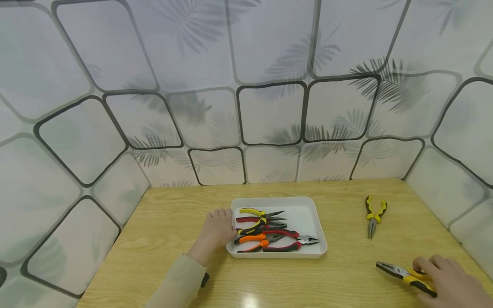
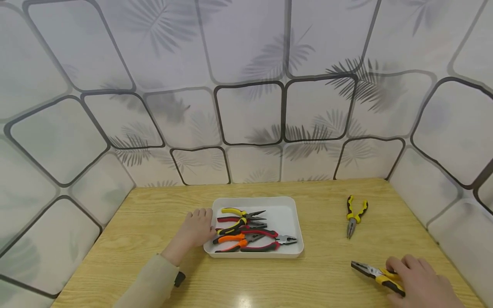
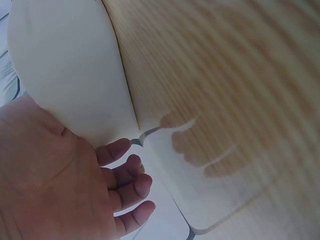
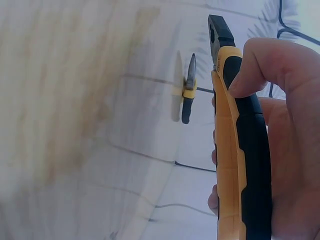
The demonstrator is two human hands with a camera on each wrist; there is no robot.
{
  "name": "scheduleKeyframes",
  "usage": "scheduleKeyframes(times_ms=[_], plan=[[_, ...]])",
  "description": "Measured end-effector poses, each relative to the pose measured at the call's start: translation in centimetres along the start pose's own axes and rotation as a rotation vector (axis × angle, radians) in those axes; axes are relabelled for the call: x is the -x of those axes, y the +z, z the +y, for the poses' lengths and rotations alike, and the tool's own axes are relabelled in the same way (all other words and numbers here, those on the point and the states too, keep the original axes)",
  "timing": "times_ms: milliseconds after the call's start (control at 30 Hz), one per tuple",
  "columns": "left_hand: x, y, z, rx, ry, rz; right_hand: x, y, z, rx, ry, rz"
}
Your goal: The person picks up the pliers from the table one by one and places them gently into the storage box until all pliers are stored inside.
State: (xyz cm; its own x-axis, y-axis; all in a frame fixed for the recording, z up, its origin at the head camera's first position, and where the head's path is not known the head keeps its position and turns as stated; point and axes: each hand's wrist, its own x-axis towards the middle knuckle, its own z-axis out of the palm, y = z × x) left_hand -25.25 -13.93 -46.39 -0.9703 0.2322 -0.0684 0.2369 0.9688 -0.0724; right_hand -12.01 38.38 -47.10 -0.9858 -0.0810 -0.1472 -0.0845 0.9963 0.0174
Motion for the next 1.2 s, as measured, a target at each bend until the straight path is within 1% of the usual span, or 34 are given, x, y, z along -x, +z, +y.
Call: scheduleKeyframes(times_ms=[167, 400, 633, 900, 1200], plan=[[0.1, -0.1, 0.1, 0.007, 0.004, 0.011, -0.3, -0.8, -0.3, -0.029, -0.01, 0.017], [0.1, 0.0, 0.1, 0.017, -0.002, 0.009, -0.4, -1.8, -1.0, 0.011, -0.034, 0.038], [0.2, 0.1, 0.1, 0.009, 0.004, 0.02, -0.6, -2.6, -1.5, 0.021, -0.055, 0.063], [0.1, 0.0, 0.0, 0.009, 0.01, 0.022, -0.8, -3.0, -2.0, 0.02, -0.071, 0.182], [0.1, -0.1, 0.0, 0.012, 0.007, 0.007, -1.1, -3.3, -2.6, 0.022, -0.1, 0.225]])
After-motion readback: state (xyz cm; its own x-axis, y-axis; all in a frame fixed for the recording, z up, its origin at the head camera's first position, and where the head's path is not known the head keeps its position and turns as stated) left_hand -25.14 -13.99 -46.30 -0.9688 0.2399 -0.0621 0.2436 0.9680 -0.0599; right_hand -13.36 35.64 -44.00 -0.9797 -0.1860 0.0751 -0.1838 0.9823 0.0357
